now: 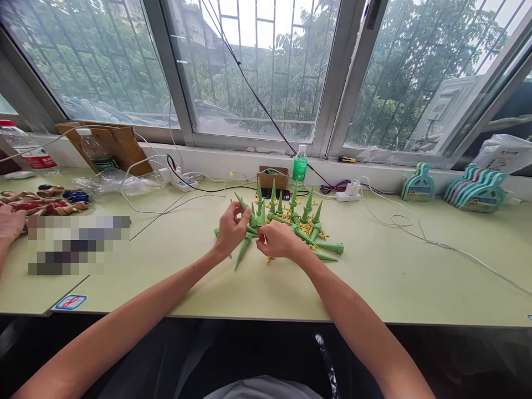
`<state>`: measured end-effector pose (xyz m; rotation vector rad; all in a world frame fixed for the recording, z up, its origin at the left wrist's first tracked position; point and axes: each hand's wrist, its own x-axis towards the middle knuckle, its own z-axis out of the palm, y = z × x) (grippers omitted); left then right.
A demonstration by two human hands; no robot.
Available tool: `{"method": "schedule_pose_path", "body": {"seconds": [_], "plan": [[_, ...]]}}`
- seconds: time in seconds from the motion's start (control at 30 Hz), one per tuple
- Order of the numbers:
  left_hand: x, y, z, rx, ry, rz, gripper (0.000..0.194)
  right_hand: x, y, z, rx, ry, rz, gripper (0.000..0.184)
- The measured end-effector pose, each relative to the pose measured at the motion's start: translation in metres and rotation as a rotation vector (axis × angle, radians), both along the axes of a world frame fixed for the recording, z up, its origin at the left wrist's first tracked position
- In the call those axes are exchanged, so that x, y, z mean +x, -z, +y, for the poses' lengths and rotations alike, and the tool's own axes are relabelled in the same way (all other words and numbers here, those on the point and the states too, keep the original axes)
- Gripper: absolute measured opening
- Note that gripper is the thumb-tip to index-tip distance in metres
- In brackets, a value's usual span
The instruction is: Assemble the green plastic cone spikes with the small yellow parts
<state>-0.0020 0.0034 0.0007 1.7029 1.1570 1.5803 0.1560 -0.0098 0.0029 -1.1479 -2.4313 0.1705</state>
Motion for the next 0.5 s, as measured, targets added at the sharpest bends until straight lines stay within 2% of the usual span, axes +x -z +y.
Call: {"method": "schedule_pose_path", "body": {"seconds": [0.27,0.5], "plan": [[0.0010,0.0001,-0.0019,0.009,0.028,-0.031,0.025,0.0004,0.0075,0.0005,-0.057,-0.042,-0.181,0.004],[0.0028,0.0029,-0.0004,0.026,0.034,0.030,0.024,-0.0005,0.0046,-0.0007,-0.118,-0.070,-0.187,0.010]]}}
